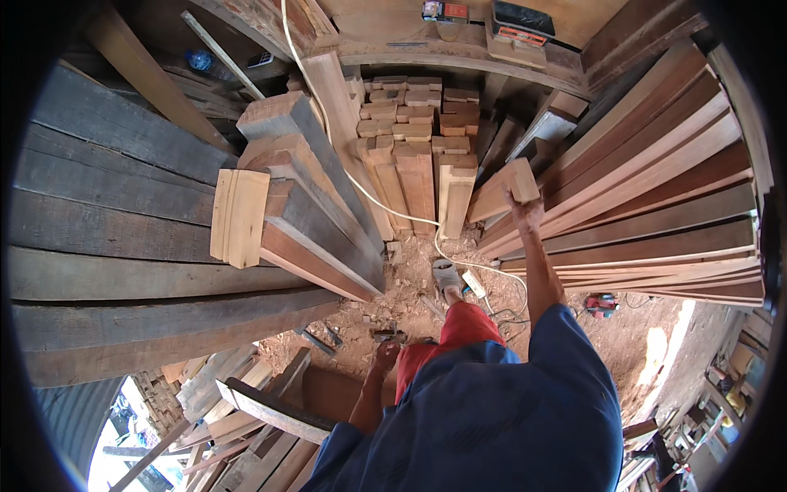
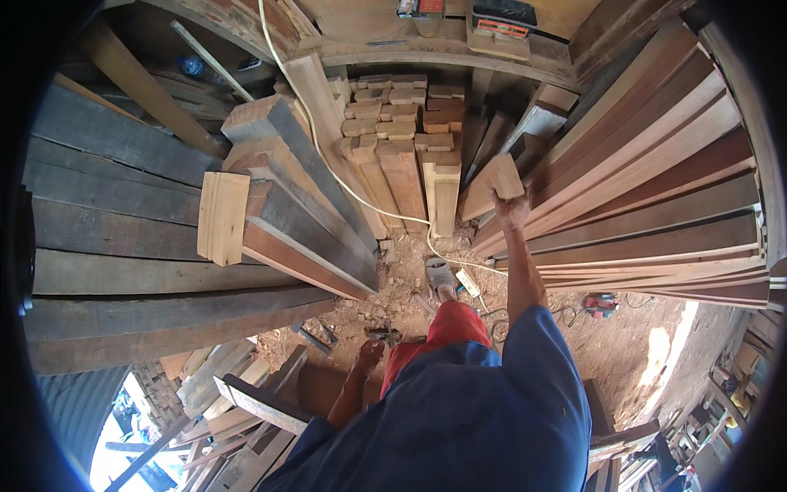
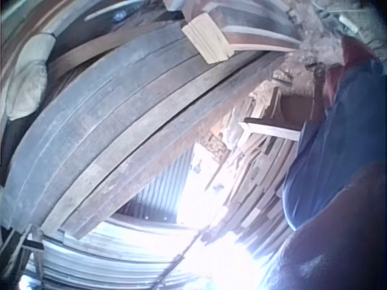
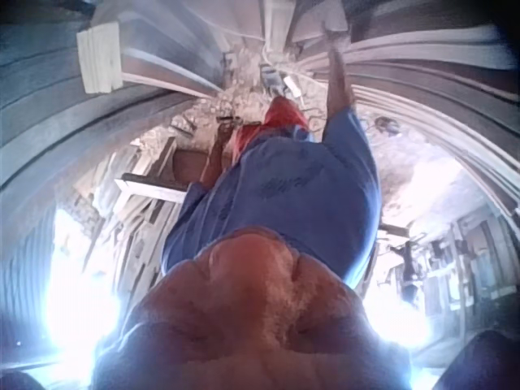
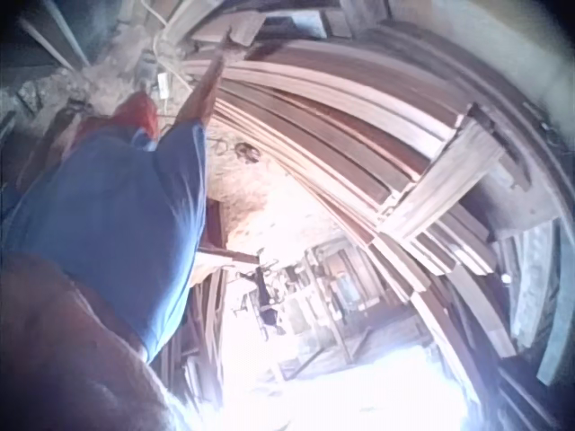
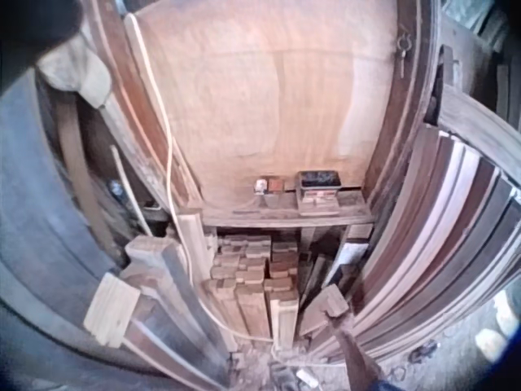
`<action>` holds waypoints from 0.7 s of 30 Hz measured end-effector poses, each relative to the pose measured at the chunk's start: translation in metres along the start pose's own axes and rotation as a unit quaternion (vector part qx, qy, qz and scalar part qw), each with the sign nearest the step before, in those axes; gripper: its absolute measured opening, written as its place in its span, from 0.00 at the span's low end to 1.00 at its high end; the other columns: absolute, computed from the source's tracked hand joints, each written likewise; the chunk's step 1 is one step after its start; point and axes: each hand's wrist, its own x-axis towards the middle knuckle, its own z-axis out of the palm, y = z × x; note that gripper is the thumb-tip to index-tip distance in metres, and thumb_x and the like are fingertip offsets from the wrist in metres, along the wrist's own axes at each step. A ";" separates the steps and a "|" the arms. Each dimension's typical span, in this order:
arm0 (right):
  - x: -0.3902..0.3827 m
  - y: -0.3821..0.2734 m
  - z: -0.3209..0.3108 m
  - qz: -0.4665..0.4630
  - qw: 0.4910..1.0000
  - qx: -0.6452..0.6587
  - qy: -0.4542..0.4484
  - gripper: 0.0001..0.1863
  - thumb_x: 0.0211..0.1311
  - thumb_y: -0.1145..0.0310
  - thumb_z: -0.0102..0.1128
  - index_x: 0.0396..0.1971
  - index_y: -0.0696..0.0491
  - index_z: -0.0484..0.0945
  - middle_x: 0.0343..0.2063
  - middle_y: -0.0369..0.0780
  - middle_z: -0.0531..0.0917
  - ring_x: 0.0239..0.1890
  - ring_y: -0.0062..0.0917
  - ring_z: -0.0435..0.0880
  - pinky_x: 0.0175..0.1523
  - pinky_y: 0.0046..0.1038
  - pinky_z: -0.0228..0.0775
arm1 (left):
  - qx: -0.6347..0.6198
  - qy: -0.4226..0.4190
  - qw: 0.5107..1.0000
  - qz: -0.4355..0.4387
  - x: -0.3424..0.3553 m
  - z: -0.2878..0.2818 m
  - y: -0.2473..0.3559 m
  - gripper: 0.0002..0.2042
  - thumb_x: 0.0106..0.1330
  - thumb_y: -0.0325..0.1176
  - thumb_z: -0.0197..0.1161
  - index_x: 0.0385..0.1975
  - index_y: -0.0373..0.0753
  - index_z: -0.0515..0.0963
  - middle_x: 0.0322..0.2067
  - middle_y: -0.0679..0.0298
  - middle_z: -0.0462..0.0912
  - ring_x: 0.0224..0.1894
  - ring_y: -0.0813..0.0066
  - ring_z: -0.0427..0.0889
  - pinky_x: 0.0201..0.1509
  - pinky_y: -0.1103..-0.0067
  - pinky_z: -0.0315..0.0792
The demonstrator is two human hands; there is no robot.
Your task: The person uses a power planer to smooth a wooden plank, then measures and marks it with a ruler and pencil. They place the plank among other pieces and later use a chisel and mallet to carve and shape the wood on a workbench.
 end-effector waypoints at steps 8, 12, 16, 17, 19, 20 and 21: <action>0.001 0.060 -0.011 -0.194 0.975 -0.085 -0.072 0.37 0.57 0.61 0.74 0.64 0.57 0.68 0.50 0.47 0.84 0.49 0.39 0.84 0.54 0.34 0.76 | -0.014 -0.020 0.999 0.045 0.001 0.011 0.036 0.18 0.69 0.45 0.64 0.48 0.36 0.80 0.43 0.60 0.85 0.49 0.71 0.82 0.53 0.73 0.75; 0.044 -0.047 -0.048 0.008 0.980 -0.144 -0.136 0.41 0.56 0.49 0.71 0.65 0.55 0.68 0.53 0.52 0.82 0.51 0.51 0.83 0.59 0.42 0.74 | -0.019 0.005 0.994 0.107 0.033 0.022 -0.004 0.15 0.70 0.44 0.63 0.43 0.38 0.81 0.32 0.67 0.81 0.35 0.78 0.78 0.41 0.77 0.73; 0.093 -0.041 -0.038 0.046 0.983 -0.124 -0.128 0.40 0.55 0.48 0.70 0.63 0.56 0.70 0.53 0.56 0.81 0.54 0.57 0.80 0.61 0.47 0.71 | 0.006 -0.011 0.997 0.082 0.023 0.018 0.027 0.14 0.69 0.43 0.63 0.42 0.38 0.81 0.34 0.64 0.83 0.41 0.74 0.81 0.50 0.73 0.75; 0.093 -0.044 -0.041 0.059 0.973 -0.152 -0.166 0.38 0.55 0.49 0.69 0.62 0.57 0.72 0.52 0.56 0.81 0.54 0.56 0.80 0.61 0.47 0.71 | 0.001 -0.014 0.996 0.087 0.018 0.014 0.041 0.13 0.69 0.43 0.63 0.41 0.38 0.81 0.34 0.64 0.83 0.41 0.74 0.81 0.51 0.73 0.75; 0.096 -0.057 -0.059 0.086 0.946 -0.208 -0.234 0.35 0.56 0.51 0.68 0.59 0.57 0.74 0.49 0.56 0.83 0.53 0.55 0.81 0.60 0.46 0.72 | 0.019 0.010 0.996 0.083 0.011 0.008 0.063 0.15 0.68 0.42 0.65 0.42 0.36 0.79 0.35 0.62 0.83 0.42 0.73 0.81 0.51 0.74 0.74; 0.095 -0.011 -0.062 0.044 0.960 -0.195 -0.196 0.34 0.55 0.50 0.67 0.55 0.61 0.76 0.45 0.57 0.84 0.52 0.55 0.81 0.57 0.45 0.74 | 0.037 0.012 0.994 0.098 0.002 0.005 0.097 0.15 0.68 0.42 0.65 0.43 0.35 0.78 0.35 0.61 0.83 0.42 0.73 0.81 0.51 0.74 0.75; 0.091 -0.009 -0.064 0.060 0.948 -0.220 -0.220 0.31 0.53 0.50 0.66 0.49 0.60 0.79 0.45 0.56 0.84 0.51 0.53 0.82 0.57 0.44 0.75 | 0.046 0.028 0.993 0.106 -0.003 0.006 0.117 0.16 0.68 0.41 0.65 0.44 0.35 0.78 0.36 0.60 0.83 0.42 0.73 0.81 0.50 0.74 0.75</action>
